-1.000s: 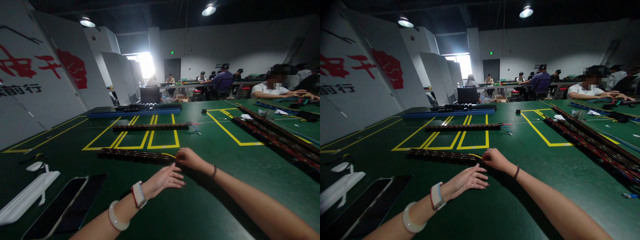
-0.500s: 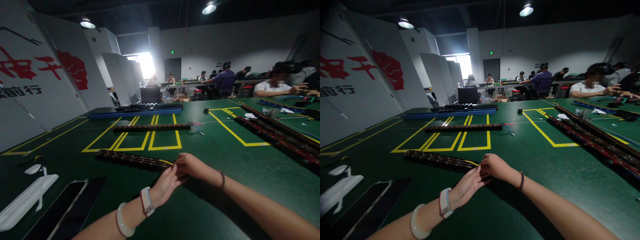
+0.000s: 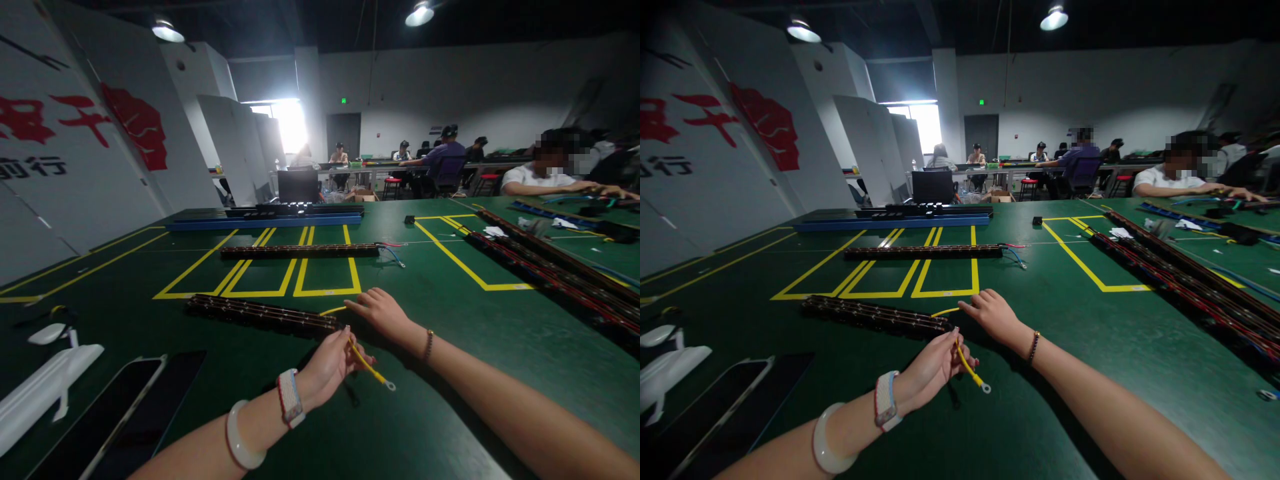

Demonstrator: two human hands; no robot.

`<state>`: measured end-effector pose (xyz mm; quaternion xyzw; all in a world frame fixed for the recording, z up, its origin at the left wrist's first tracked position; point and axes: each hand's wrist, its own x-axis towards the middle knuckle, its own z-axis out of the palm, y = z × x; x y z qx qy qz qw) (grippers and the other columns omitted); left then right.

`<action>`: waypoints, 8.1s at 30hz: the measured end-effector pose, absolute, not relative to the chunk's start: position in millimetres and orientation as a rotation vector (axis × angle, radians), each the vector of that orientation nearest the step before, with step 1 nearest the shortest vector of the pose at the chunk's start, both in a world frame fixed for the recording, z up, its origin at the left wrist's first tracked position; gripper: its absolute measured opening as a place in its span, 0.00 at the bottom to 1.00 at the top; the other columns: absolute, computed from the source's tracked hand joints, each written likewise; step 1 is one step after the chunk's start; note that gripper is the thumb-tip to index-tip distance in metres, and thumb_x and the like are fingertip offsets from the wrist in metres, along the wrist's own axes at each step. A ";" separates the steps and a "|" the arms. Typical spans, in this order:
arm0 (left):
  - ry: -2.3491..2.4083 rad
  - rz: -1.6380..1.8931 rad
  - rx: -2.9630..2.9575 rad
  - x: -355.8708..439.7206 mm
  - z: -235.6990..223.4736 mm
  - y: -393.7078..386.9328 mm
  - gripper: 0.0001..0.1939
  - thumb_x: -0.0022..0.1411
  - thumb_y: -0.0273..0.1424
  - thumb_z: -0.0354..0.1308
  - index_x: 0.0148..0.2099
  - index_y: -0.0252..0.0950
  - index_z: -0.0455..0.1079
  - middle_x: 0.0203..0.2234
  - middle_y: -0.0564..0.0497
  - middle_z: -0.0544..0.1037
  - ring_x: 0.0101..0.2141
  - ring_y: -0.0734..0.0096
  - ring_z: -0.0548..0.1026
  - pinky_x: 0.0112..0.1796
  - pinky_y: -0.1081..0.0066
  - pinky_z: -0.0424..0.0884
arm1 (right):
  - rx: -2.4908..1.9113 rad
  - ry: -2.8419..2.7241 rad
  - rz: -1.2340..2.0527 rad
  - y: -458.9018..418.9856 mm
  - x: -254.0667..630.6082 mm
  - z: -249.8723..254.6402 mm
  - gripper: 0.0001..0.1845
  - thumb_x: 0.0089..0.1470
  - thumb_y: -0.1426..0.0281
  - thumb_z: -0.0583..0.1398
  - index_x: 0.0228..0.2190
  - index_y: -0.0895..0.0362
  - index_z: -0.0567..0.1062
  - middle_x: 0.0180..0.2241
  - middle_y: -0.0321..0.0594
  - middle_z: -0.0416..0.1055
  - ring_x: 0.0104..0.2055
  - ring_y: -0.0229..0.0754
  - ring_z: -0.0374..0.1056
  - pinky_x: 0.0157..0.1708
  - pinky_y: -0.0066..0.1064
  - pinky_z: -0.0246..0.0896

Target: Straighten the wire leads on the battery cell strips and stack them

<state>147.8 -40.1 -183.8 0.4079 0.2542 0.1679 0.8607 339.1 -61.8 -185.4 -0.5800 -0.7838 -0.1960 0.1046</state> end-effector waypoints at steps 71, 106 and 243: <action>0.525 0.360 0.670 149.6 -178.6 -28.9 0.12 0.67 0.35 0.45 0.37 0.32 0.63 0.28 0.48 0.74 0.32 0.71 0.75 0.46 0.57 0.69 | -1.884 -2.389 -0.665 -89.1 277.5 -158.3 0.10 0.55 0.67 0.58 0.37 0.60 0.73 0.33 0.44 0.68 0.35 0.42 0.61 0.34 0.34 0.48; 0.470 0.291 0.800 144.3 -176.7 -29.5 0.13 0.67 0.33 0.46 0.47 0.25 0.59 0.44 0.32 0.72 0.42 0.62 0.75 0.49 0.60 0.67 | -1.849 -2.371 -0.640 -62.6 331.5 -181.8 0.16 0.58 0.70 0.56 0.48 0.57 0.71 0.33 0.40 0.68 0.33 0.37 0.63 0.36 0.32 0.52; 0.966 0.473 2.372 133.7 -172.4 -21.3 0.15 0.61 0.39 0.51 0.28 0.35 0.66 0.20 0.49 0.65 0.23 0.67 0.66 0.37 0.64 0.62 | -1.821 -2.370 -0.537 -64.2 333.7 -185.2 0.21 0.61 0.71 0.50 0.54 0.52 0.66 0.37 0.42 0.68 0.38 0.39 0.61 0.41 0.34 0.51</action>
